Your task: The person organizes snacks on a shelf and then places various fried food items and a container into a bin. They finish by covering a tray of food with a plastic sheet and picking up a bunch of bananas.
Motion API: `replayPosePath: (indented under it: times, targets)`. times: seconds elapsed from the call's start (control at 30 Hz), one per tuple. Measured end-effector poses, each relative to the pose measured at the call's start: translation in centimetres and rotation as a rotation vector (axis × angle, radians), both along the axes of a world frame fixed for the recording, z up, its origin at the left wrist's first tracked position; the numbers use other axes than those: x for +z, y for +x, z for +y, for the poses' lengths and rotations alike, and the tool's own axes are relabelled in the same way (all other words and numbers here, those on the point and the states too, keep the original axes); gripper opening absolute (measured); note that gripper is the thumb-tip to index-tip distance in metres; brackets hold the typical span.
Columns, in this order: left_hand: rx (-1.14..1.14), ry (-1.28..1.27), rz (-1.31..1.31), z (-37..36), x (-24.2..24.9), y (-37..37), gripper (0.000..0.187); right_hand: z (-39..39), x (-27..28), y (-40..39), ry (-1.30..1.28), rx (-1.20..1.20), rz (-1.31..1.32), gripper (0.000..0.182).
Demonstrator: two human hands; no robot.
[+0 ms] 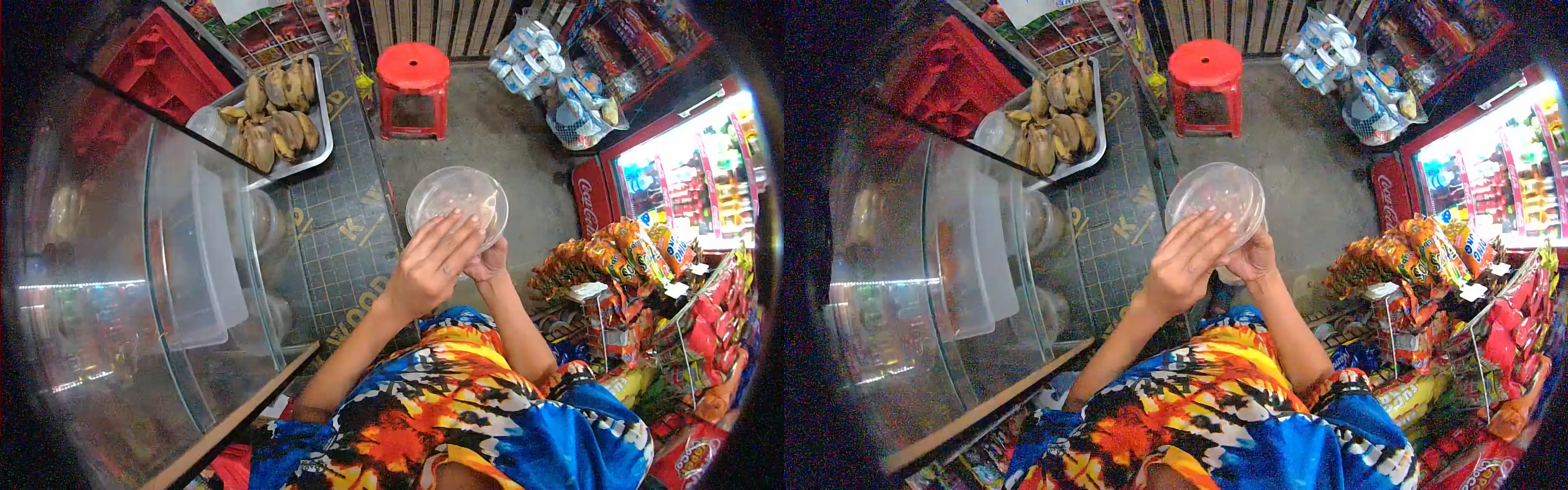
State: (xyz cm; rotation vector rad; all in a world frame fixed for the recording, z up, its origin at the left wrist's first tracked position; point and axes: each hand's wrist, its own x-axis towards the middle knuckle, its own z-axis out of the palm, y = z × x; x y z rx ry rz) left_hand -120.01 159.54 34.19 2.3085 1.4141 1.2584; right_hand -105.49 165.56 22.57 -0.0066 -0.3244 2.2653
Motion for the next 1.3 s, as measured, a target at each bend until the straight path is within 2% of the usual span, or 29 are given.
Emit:
replayPosePath:
  times: [0.07,0.2,0.27,0.37,0.67,0.77,0.83,1.0,1.07,1.2,1.27,1.3]
  targets:
    - [0.026,0.029,0.02,-0.2,0.2,-0.1,0.042,-0.5,0.9,-0.4,-0.157,0.111,0.199,0.061]
    - [0.09,0.055,0.112,-0.7,0.6,-0.4,0.04,-1.1,3.0,-0.4,-0.145,0.094,0.218,0.061]
    - [0.093,0.066,0.107,-1.1,0.9,-0.1,0.038,-1.3,3.6,0.0,-0.064,0.01,-0.058,0.063]
    - [0.104,0.053,0.085,-1.9,1.4,0.3,0.037,-1.6,4.3,0.4,-0.059,0.004,-0.122,0.067]
    - [0.076,0.045,0.103,-3.5,2.1,0.3,0.043,-2.7,6.0,0.5,-0.011,-0.049,-0.167,0.076]
    - [0.071,-0.018,0.097,-3.8,2.9,0.8,0.048,-3.4,6.4,0.4,-0.023,-0.076,-0.19,0.076]
    - [0.157,0.038,0.209,-3.6,2.9,0.9,0.047,-3.7,6.7,-0.2,-0.048,-0.095,-0.184,0.076]
    - [0.176,0.095,0.174,-3.2,3.4,-0.6,0.051,-3.9,8.7,-1.6,-0.061,-0.051,-0.178,0.071]
    - [0.186,0.101,0.171,-3.4,3.6,-1.6,0.052,-2.9,10.0,-1.5,-0.004,0.035,-0.374,0.071]
    - [0.065,0.062,0.297,-4.5,2.7,-3.8,0.054,-0.6,11.7,-1.8,0.038,0.169,-0.534,0.062]
    - [0.03,0.071,0.319,-5.0,2.9,-4.6,0.054,-0.5,11.5,-2.2,0.146,0.15,-0.764,0.049]
    - [0.022,0.028,0.354,-5.1,3.2,-5.0,0.056,-0.3,11.3,-2.5,0.113,0.135,-0.771,0.041]
